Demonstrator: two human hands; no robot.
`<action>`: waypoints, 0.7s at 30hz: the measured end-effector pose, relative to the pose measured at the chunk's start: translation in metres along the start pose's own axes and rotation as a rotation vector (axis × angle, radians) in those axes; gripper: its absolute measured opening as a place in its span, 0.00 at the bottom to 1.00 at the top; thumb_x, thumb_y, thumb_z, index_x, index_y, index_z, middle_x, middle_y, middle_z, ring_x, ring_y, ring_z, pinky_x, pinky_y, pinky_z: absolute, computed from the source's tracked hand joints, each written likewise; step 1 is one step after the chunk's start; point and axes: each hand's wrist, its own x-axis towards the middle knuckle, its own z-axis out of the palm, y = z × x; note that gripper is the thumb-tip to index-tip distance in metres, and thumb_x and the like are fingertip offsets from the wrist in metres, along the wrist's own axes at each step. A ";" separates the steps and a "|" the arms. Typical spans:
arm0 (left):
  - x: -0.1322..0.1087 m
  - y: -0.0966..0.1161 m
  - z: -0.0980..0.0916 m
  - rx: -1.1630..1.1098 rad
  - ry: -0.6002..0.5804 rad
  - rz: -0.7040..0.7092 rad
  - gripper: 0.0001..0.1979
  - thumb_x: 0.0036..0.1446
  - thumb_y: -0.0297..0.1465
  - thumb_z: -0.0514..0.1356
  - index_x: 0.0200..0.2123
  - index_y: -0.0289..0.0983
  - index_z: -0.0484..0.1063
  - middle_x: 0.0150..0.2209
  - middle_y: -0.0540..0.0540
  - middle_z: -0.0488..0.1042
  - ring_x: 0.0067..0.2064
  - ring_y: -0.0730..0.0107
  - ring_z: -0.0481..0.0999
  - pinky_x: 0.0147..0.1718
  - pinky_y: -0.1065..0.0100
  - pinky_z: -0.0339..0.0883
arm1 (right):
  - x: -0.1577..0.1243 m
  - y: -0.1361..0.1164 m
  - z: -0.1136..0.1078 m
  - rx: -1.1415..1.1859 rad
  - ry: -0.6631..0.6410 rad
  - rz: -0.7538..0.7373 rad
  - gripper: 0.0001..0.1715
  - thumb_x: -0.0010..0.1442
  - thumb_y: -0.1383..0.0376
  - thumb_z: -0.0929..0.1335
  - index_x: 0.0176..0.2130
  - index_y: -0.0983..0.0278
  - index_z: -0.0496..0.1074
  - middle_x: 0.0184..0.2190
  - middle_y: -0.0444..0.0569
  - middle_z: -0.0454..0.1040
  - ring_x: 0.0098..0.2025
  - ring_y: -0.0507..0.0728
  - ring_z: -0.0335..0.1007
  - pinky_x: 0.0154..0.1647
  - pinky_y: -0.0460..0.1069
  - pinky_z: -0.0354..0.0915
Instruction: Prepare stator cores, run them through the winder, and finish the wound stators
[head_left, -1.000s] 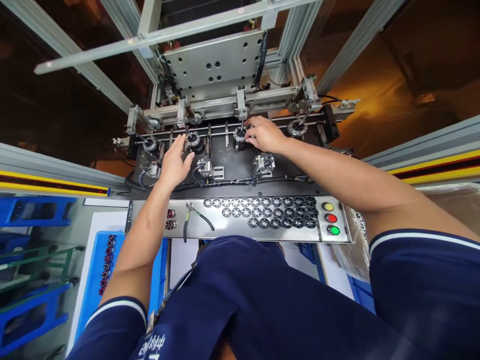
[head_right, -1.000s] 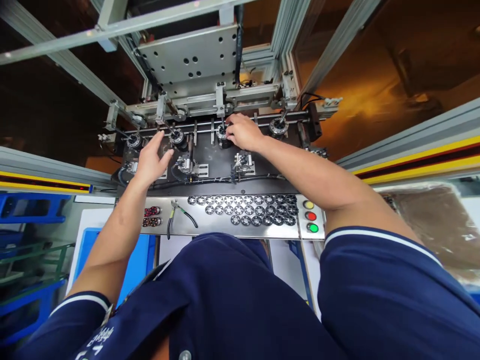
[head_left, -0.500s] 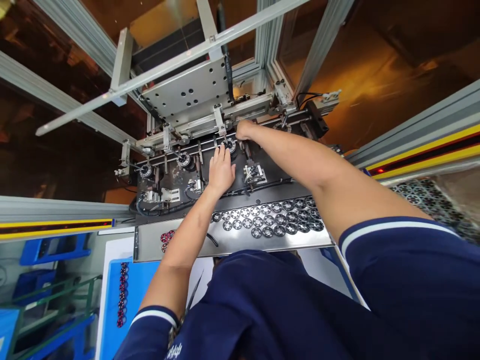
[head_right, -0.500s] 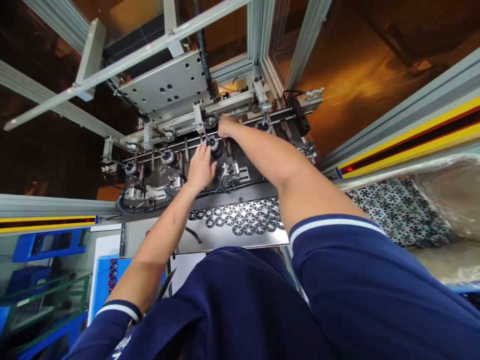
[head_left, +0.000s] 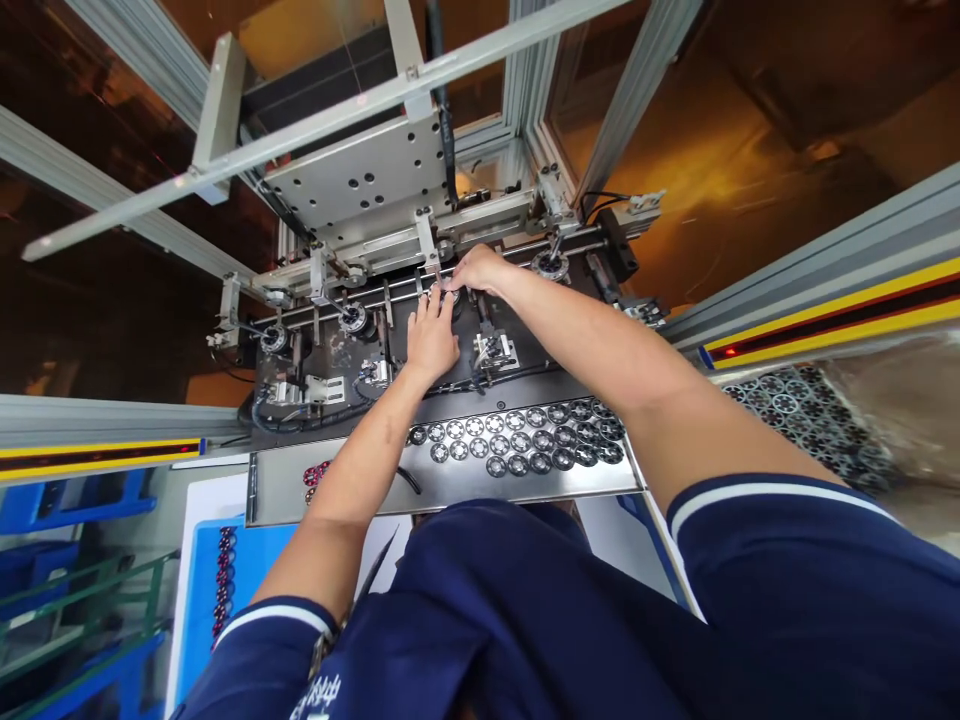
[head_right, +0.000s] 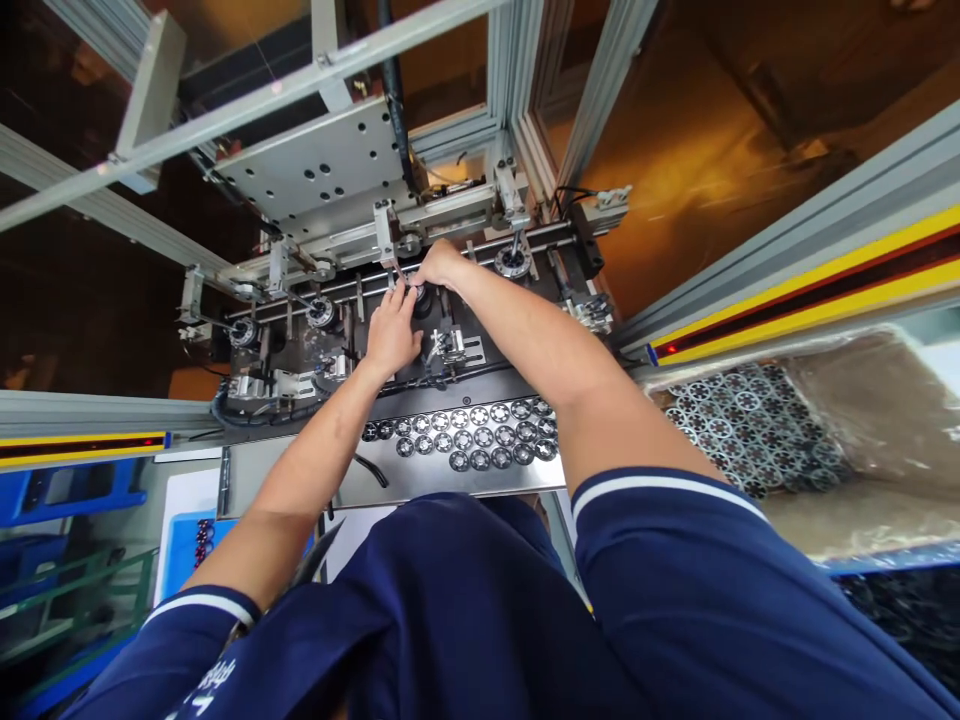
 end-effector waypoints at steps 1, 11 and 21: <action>-0.002 -0.001 -0.002 -0.007 -0.008 0.001 0.40 0.57 0.25 0.61 0.71 0.36 0.51 0.74 0.36 0.45 0.75 0.43 0.47 0.69 0.43 0.54 | -0.007 -0.001 -0.003 -0.006 0.016 -0.021 0.21 0.47 0.65 0.79 0.39 0.74 0.78 0.36 0.54 0.79 0.43 0.63 0.76 0.48 0.56 0.73; 0.029 0.026 -0.035 -0.175 0.087 0.378 0.26 0.64 0.33 0.57 0.63 0.33 0.66 0.65 0.37 0.68 0.67 0.55 0.66 0.68 0.55 0.56 | -0.084 0.079 -0.118 -0.358 0.248 -0.010 0.08 0.58 0.65 0.73 0.36 0.69 0.80 0.39 0.56 0.80 0.50 0.67 0.75 0.57 0.62 0.67; 0.106 0.074 -0.012 0.065 -0.261 0.624 0.46 0.52 0.31 0.69 0.71 0.36 0.53 0.75 0.36 0.43 0.75 0.47 0.43 0.72 0.53 0.43 | -0.021 0.122 -0.108 -0.245 0.143 -0.018 0.15 0.57 0.58 0.74 0.36 0.69 0.80 0.33 0.50 0.80 0.41 0.61 0.79 0.50 0.56 0.73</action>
